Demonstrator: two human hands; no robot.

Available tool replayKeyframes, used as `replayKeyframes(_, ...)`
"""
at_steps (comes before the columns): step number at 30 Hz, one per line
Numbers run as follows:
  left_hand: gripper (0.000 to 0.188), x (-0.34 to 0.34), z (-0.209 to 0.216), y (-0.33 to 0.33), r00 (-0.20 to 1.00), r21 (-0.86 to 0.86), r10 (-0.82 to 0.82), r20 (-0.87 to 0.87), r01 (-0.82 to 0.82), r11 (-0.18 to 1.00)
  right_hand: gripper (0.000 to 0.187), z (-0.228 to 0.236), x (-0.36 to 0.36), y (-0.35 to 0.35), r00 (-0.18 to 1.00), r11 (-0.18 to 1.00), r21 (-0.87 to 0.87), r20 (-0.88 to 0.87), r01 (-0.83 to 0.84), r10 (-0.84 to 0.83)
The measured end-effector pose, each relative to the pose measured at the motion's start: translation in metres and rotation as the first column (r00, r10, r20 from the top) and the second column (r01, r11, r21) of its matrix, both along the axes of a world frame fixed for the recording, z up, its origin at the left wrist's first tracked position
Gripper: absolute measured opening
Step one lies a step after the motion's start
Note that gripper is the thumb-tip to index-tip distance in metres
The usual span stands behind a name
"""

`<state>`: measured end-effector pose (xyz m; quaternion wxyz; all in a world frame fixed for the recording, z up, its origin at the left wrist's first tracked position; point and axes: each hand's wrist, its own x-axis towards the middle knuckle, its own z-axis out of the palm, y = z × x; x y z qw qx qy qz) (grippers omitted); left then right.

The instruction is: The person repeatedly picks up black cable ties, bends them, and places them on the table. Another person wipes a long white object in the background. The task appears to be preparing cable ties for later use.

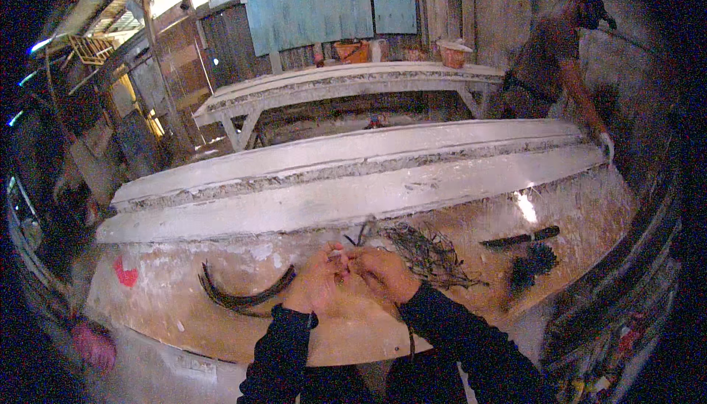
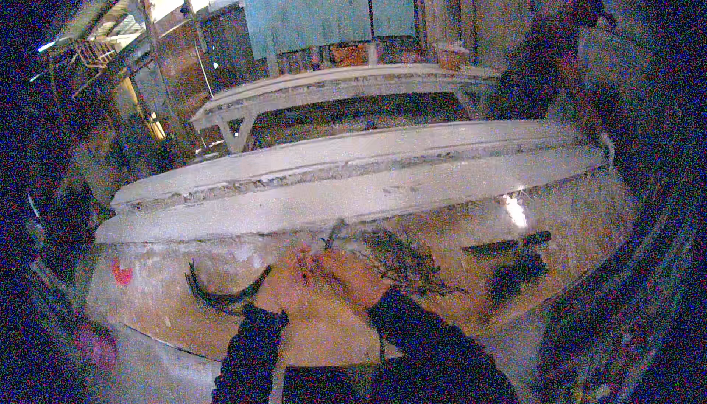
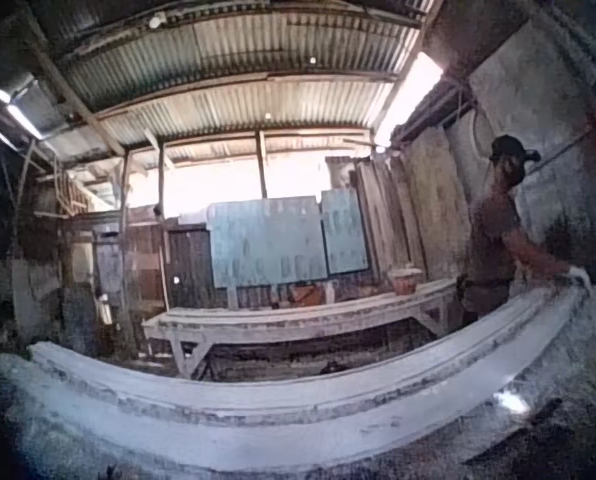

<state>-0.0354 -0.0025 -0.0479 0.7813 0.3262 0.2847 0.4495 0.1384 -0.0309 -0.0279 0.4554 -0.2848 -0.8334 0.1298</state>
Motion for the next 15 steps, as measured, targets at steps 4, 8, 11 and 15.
replayKeyframes(4, 0.040, 0.000, -0.005, -0.002, 0.998, 0.305, 0.041, -0.048, -0.025, 0.952, 0.014, 0.001, 0.004, 0.000, 0.998, 1.000, -0.023, -0.066, 0.020, -0.022)
replayKeyframes(8, 0.044, 0.002, 0.003, 0.002, 0.999, 0.165, -0.052, -0.016, 0.054, 0.985, 0.018, 0.003, 0.006, -0.002, 0.981, 0.987, -0.081, -0.126, 0.139, -0.149)
replayKeyframes(11, 0.044, 0.005, 0.009, -0.001, 0.998, 0.233, 0.017, -0.064, -0.001, 0.973, 0.017, 0.003, 0.004, 0.001, 0.974, 0.991, -0.049, -0.182, 0.127, -0.134)
replayKeyframes(15, 0.041, 0.008, 0.011, -0.003, 0.973, 0.364, 0.130, -0.193, -0.052, 0.930, 0.009, -0.003, 0.002, 0.004, 0.945, 0.937, -0.341, -0.278, 0.070, -0.172)
